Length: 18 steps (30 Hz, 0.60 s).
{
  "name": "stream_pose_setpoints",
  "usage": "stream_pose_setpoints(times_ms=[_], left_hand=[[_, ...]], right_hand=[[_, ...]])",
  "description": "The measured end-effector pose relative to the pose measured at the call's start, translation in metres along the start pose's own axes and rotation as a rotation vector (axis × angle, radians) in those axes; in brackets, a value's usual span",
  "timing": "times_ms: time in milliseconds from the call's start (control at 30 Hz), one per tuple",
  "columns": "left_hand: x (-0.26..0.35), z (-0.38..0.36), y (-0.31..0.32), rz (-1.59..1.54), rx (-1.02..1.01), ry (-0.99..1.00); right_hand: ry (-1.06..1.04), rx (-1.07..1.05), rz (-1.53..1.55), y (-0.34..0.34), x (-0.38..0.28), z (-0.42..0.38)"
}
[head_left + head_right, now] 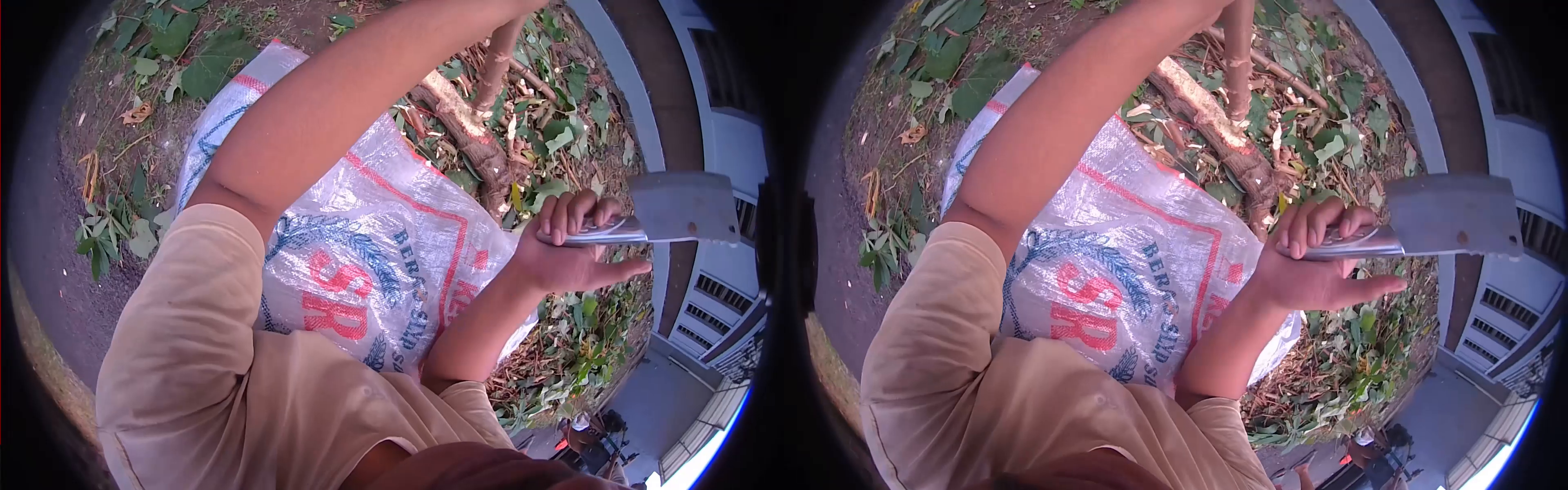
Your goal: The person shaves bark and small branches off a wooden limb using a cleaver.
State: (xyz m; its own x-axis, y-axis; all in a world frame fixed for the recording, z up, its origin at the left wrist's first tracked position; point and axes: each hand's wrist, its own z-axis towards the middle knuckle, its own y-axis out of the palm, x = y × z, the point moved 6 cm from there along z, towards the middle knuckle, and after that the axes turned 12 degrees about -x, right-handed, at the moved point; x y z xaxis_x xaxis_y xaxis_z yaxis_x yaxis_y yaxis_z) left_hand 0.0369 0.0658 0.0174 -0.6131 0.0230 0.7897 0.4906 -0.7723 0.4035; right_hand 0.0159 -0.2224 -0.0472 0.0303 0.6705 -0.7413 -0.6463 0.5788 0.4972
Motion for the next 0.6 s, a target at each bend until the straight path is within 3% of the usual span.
stream_pose_setpoints(times_ms=[67,133,167,200,233,367,400,500,533,567,600], left_hand=[[0.009,-0.002,-0.002,0.02,-0.031,0.062],[0.007,-0.009,0.003,-0.004,-0.028,-0.097],[-0.001,-0.008,0.006,-0.107,-0.02,-0.067],[-0.003,-0.006,0.01,-0.137,-0.066,-0.051],[-0.011,-0.006,0.007,-0.211,-0.028,-0.073],[-0.05,-0.015,0.009,-0.362,0.064,-0.202],[-0.062,-0.015,0.007,-0.43,-0.082,-0.139],[-0.045,-0.017,0.029,-0.386,-0.084,-0.161],[-0.066,-0.004,0.01,-0.372,-0.233,-0.116],[-0.053,-0.011,0.018,-0.291,-0.201,-0.113],[-0.079,-0.01,-0.003,-0.251,-0.129,-0.165]], right_hand=[[-0.164,-0.023,-0.192,-0.004,-0.016,0.004],[-0.22,0.23,-0.421,-0.023,0.025,-0.015],[-0.059,0.335,-0.32,-0.032,0.072,-0.032],[0.338,0.511,-0.154,-0.053,0.134,-0.063],[0.913,0.476,0.155,-0.062,0.181,-0.092],[0.803,0.601,0.264,-0.069,0.164,-0.08],[0.782,0.608,0.296,-0.077,0.155,-0.076],[0.723,0.593,0.051,-0.111,0.151,-0.077],[0.677,0.633,0.03,-0.104,0.144,-0.072],[0.617,0.6,-0.026,-0.102,0.137,-0.069],[0.581,0.562,-0.069,-0.098,0.132,-0.065]])
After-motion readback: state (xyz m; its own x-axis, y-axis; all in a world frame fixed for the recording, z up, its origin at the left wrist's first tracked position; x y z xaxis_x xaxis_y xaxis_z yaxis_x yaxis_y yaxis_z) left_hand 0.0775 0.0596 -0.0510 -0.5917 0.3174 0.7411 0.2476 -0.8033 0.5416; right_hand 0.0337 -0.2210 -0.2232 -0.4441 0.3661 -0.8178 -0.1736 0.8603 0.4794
